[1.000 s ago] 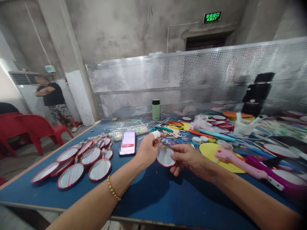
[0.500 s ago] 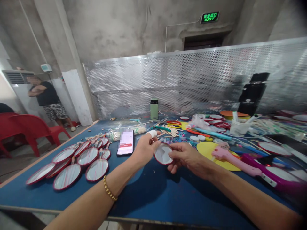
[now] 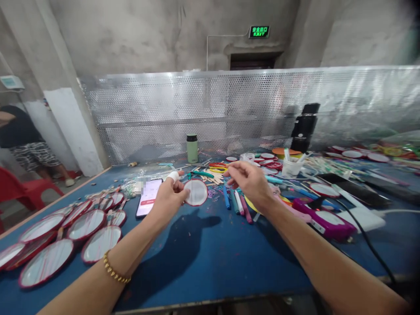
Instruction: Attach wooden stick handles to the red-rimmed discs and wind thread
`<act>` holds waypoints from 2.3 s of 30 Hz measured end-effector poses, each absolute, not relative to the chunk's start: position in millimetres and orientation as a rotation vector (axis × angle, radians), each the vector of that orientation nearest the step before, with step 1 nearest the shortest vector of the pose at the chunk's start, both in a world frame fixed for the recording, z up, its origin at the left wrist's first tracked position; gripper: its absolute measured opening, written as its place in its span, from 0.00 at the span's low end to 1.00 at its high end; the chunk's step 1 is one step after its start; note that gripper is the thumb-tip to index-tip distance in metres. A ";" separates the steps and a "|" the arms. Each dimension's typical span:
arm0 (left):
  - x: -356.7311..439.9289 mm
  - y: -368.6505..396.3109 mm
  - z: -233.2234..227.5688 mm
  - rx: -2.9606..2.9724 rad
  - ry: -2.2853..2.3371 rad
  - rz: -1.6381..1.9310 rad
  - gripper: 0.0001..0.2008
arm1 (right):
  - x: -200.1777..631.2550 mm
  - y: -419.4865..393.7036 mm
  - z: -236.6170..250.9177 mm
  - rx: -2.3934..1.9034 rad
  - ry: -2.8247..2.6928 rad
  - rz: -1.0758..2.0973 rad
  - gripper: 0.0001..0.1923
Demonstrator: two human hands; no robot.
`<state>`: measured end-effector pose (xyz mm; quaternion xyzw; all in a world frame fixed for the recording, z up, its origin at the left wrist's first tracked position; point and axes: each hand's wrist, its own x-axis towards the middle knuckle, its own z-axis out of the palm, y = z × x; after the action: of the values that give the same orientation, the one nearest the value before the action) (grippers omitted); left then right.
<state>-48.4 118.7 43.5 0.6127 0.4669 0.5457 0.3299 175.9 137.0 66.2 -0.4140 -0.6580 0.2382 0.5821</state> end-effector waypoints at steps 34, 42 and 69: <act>-56.1 109.5 62.2 1.367 1.115 1.683 0.28 | 182.9 176.3 85.3 -1.723 -2.165 -0.440 0.15; -51.6 107.6 62.2 1.353 1.113 1.683 0.26 | 176.3 174.9 75.1 -1.691 -2.345 -0.381 0.13; -44.8 105.0 56.7 1.463 1.139 1.565 0.26 | 177.4 171.4 73.7 -1.962 -2.476 -0.307 0.08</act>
<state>-44.8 105.0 56.7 0.5648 0.4397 0.6042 0.3503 177.4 171.4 73.7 -0.6182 -0.7799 -0.0967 -0.0162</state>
